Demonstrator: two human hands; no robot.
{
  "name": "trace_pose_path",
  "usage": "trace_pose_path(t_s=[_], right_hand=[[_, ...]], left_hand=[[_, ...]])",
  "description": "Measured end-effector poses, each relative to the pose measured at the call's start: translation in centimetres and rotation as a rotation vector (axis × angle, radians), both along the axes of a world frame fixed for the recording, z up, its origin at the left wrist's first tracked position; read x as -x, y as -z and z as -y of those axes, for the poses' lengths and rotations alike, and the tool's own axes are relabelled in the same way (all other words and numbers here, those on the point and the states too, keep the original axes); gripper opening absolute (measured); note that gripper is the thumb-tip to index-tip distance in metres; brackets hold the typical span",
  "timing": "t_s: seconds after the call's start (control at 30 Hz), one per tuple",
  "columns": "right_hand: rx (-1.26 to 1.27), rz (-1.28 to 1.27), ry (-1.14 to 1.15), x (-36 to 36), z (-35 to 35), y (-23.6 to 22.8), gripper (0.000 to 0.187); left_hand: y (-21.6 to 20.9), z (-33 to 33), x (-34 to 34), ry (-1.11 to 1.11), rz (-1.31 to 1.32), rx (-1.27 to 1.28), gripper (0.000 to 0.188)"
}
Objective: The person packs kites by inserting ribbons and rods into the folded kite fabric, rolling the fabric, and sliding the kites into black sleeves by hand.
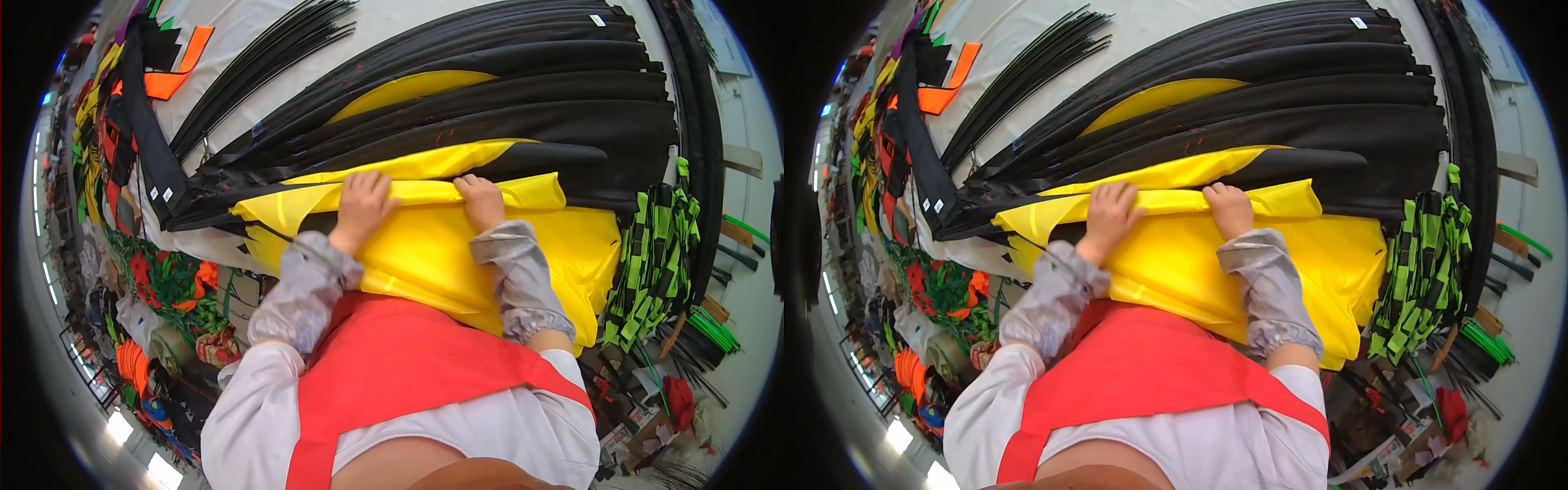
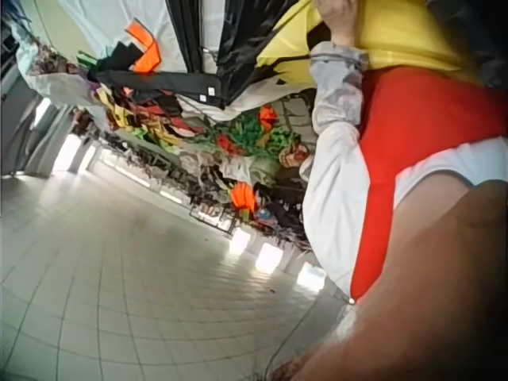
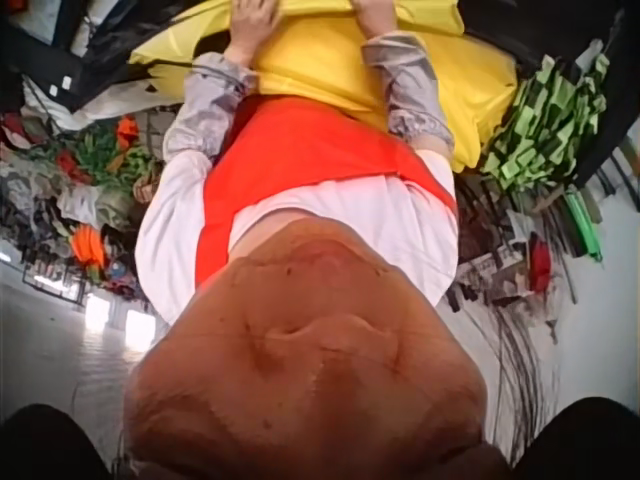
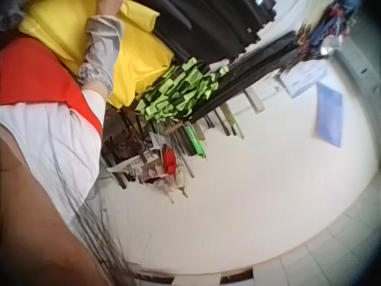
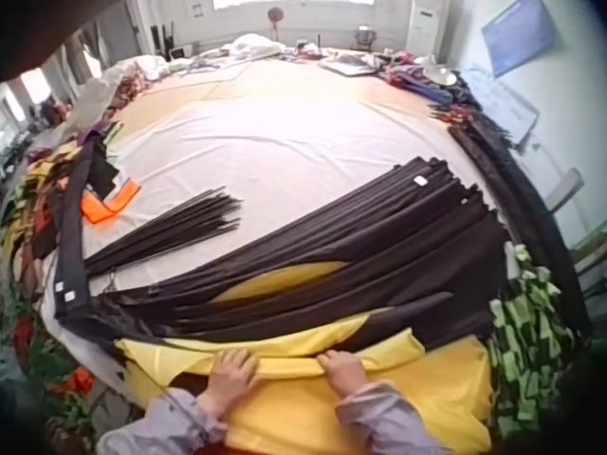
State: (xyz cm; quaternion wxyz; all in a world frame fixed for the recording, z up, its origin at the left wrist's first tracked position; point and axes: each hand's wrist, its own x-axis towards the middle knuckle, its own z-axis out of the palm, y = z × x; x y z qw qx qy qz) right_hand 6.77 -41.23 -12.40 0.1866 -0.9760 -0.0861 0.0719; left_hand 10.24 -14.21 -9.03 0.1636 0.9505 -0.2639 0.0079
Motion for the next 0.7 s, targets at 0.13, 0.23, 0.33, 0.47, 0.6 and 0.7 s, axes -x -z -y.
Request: trace_pose_path(t_s=[0.13,0.23,0.33,0.47,0.6,0.7], right_hand=[[0.138,-0.384,-0.043,-1.1,4.3,-2.4,0.036],[0.275,-0.739,0.446,-1.8,12.6,-3.8,0.056],[0.289,-0.055,0.316,0.8,11.8,-3.0,0.059],[0.049,0.093,-0.19,-0.1,-1.2,-4.1,0.072],[0.117,-0.16,-0.037,-1.2,-4.6,1.4,0.049],[0.052,-0.259,-0.101,-2.5,-4.4,-1.3,0.042]], left_hand=[[2.8,-1.5,1.6,0.024,0.091,-0.031,0.027],[4.8,-1.8,-0.4,0.003,-0.026,-0.068,0.026],[4.2,-0.7,-1.4,-0.126,-0.263,-0.21,0.051],[3.2,-0.5,-3.2,-0.159,-0.641,-0.239,0.063],[2.0,-1.6,-3.9,-0.314,-0.48,0.252,0.039],[-1.8,-7.1,-1.4,-0.598,0.156,0.666,0.018]])
